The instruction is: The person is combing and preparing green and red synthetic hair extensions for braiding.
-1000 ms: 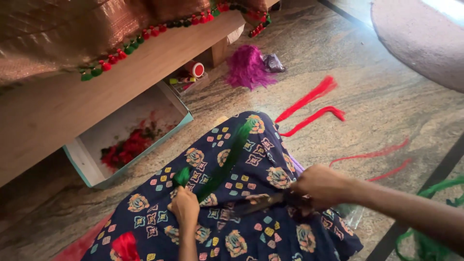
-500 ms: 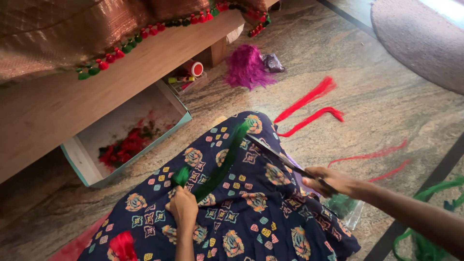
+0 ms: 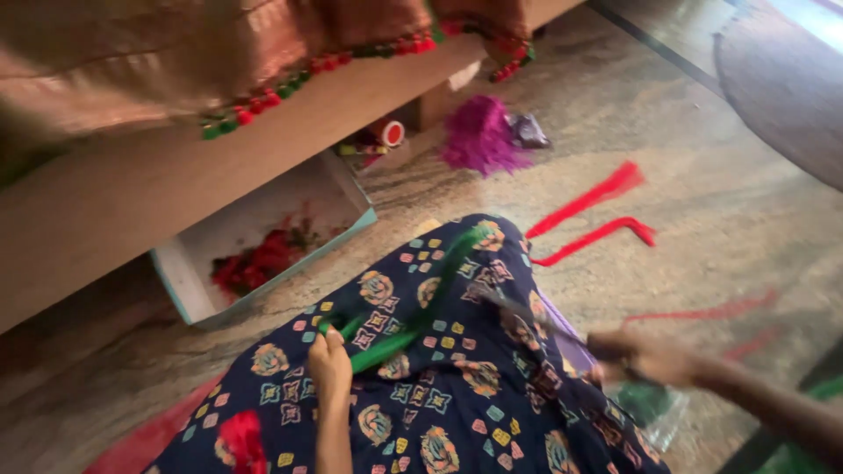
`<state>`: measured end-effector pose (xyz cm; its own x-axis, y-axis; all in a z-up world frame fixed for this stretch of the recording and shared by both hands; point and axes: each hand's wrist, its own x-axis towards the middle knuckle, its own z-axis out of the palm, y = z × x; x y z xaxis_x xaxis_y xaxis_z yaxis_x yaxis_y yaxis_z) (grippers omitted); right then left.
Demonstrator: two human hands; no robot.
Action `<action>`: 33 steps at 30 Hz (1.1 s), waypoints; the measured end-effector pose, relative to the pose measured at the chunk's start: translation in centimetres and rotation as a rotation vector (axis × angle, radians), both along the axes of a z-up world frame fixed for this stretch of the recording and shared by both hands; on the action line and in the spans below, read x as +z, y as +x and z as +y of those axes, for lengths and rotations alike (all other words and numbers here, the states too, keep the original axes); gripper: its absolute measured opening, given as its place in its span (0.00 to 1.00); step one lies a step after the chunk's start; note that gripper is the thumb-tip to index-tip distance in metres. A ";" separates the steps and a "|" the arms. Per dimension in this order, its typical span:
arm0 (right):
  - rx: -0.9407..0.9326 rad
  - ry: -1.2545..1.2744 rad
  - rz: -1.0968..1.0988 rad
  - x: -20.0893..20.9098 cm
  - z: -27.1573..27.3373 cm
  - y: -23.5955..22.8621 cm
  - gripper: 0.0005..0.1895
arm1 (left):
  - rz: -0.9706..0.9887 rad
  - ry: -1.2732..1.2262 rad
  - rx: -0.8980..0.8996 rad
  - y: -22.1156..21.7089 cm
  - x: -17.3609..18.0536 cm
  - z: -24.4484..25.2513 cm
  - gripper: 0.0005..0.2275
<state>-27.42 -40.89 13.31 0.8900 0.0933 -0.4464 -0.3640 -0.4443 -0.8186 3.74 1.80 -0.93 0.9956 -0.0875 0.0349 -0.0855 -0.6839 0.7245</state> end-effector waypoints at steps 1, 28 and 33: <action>0.018 -0.025 0.140 2.0 2.1 0.6 0.30 | 0.031 -0.140 0.024 0.5 2.4 0.0 0.17; 0.314 0.254 -0.283 14.0 24.6 33.7 0.22 | 0.182 -1.070 -0.817 8.4 42.3 -2.4 0.11; 0.510 -0.080 -0.102 0.0 21.9 30.1 0.20 | 0.202 -1.167 -0.845 9.9 41.8 -1.5 0.11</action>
